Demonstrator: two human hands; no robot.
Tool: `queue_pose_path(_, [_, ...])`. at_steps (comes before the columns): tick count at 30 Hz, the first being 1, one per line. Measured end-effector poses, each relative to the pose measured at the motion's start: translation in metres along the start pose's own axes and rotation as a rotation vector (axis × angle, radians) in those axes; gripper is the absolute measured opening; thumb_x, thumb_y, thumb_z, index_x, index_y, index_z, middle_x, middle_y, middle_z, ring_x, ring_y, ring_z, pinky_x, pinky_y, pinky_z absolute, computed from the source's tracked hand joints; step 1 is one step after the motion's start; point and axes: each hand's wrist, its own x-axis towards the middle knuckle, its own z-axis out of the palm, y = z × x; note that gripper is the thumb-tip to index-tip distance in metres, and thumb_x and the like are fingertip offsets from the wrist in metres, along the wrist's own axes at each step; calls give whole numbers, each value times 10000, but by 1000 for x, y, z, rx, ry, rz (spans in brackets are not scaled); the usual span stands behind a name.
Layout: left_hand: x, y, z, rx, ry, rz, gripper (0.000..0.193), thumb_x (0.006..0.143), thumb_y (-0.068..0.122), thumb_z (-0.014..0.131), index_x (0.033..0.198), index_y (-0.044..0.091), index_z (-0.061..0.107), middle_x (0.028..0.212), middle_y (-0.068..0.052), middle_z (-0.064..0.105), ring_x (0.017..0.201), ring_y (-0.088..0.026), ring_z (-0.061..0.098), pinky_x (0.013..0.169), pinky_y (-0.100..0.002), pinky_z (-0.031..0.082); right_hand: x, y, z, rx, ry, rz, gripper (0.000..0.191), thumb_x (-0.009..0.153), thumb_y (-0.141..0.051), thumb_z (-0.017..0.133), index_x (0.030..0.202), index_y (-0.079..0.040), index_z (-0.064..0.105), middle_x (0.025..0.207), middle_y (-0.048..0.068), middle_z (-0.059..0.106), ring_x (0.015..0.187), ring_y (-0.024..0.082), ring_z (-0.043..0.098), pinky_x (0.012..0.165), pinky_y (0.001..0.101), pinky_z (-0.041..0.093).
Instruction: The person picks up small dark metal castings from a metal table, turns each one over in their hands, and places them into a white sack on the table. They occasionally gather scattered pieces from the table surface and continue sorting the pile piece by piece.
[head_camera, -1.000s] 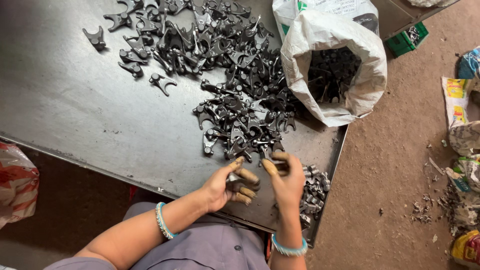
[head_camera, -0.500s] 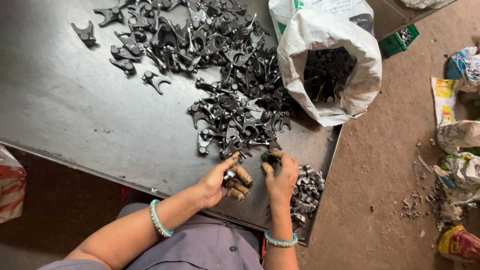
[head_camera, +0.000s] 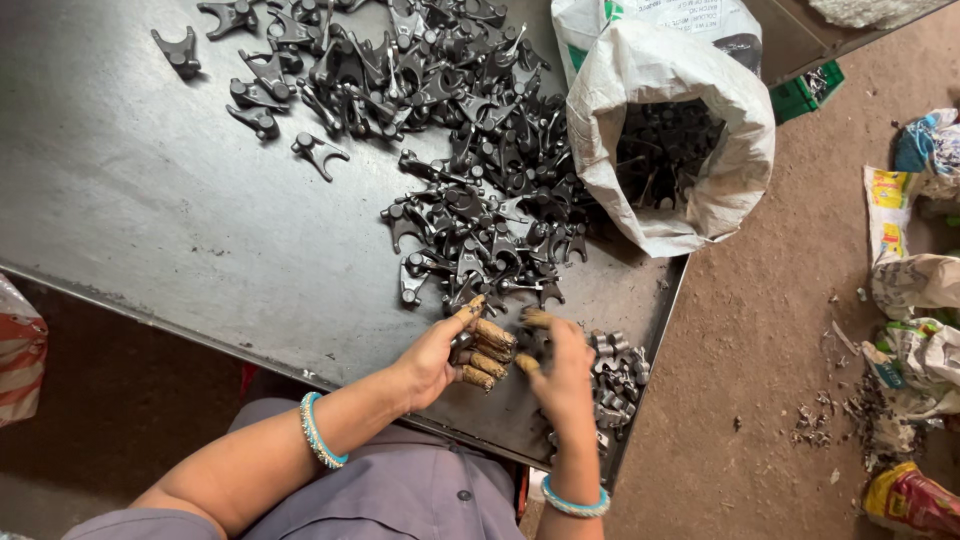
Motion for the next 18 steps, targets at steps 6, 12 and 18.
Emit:
queue_pose_path(6, [-6, 3, 3, 77, 10, -19, 556, 1026, 526, 446, 1141, 49, 707, 930, -96, 751, 751, -196, 731, 679, -380, 621, 11, 2, 0, 817, 98, 367, 304, 882, -99, 804, 1147, -41, 666, 1038, 80, 733, 927, 193, 649, 818, 324, 530])
queue_pose_path(12, [-2, 4, 12, -98, -28, -143, 501, 1012, 494, 457, 1074, 83, 737, 946, -70, 749, 780, -223, 750, 679, -404, 628, 44, -1, -16, 422, 145, 306, 497, 733, -45, 877, 1164, -48, 629, 1112, 92, 715, 967, 205, 690, 850, 328, 566])
queue_pose_path(18, [0, 2, 13, -124, -47, -134, 465, 1023, 475, 515, 967, 70, 736, 932, -88, 767, 780, -228, 745, 658, -410, 624, 66, -2, 19, 141, 212, 398, 582, 742, 27, 857, 1255, -77, 601, 1133, 132, 686, 1039, 260, 663, 927, 373, 531])
